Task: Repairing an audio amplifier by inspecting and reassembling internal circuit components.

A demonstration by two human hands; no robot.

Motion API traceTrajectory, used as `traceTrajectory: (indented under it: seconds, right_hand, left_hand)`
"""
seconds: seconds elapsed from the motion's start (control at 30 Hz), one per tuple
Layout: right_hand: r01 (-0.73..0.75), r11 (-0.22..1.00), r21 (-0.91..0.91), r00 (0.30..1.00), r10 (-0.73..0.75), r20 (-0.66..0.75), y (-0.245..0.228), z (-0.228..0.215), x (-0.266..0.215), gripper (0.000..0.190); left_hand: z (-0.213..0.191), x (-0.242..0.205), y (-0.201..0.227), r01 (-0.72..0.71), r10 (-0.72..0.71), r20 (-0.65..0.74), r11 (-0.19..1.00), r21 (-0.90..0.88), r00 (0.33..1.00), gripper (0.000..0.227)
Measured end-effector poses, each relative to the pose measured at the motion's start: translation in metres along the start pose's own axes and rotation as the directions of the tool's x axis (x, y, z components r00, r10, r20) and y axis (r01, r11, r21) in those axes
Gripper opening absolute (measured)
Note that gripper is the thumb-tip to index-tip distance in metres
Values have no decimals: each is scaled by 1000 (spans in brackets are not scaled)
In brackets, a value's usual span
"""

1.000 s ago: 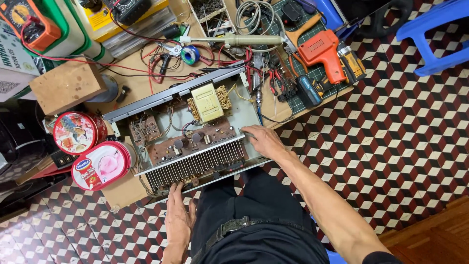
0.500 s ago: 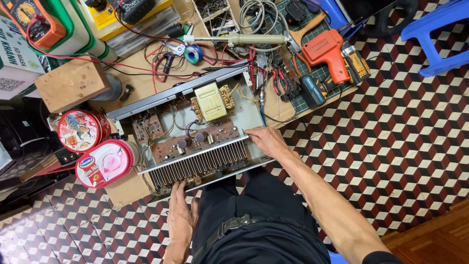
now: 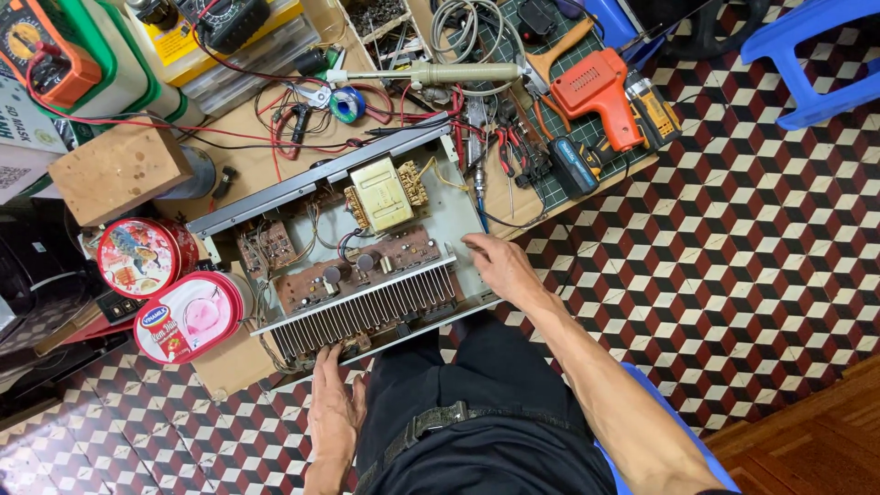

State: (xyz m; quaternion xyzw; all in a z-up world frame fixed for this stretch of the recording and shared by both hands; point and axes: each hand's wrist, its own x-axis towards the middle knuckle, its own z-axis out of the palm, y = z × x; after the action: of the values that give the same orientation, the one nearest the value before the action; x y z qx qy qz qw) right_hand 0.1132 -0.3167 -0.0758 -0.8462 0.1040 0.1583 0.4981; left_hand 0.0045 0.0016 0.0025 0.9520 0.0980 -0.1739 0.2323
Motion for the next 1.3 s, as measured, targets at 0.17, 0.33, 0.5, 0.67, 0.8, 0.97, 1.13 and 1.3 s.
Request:
traceTrajectory:
  seconds: [0.17,0.33,0.5,0.67,0.8,0.97,1.13,1.3]
  right_hand:
    - [146,987,-70,985,-152,-77,-16,1,-2,30]
    - [297,953,-67,930,-304,-204,-78,1,-21,26]
    - [397,911,-109,915,-403,-34,-149,10,-34,26]
    - [461,878,-129,869,-417,265,-190,71,-27,34]
    - [708,683,-178,644,-522,559,-188,136,-9,61]
    - [746,600,-288,590,-396,704,-194,188,-6,85]
    - [680,587,-441,671,-253,697,-194,206,-4,94]
    - [676,577,-459,676,-235,699,-181,214,2,89]
  left_hand:
    - [14,-1,-15,-89,88,-76,996,-7,993,67]
    - [9,-4,-19,-79,69,-154,995,-60,986,63]
    - [17,-6,-24,-63,41,-159,989,-132,986,60]
    - [18,-8,-30,-40,17,-176,991,-126,984,61]
    - [28,-9,-37,-58,32,-195,990,-131,980,60]
    - [28,-8,-42,-45,28,-186,995,-85,982,57]
    - [21,-7,-44,-49,27,-216,994,-97,976,55]
    - [19,-6,-50,-115,110,-139,993,-30,984,62]
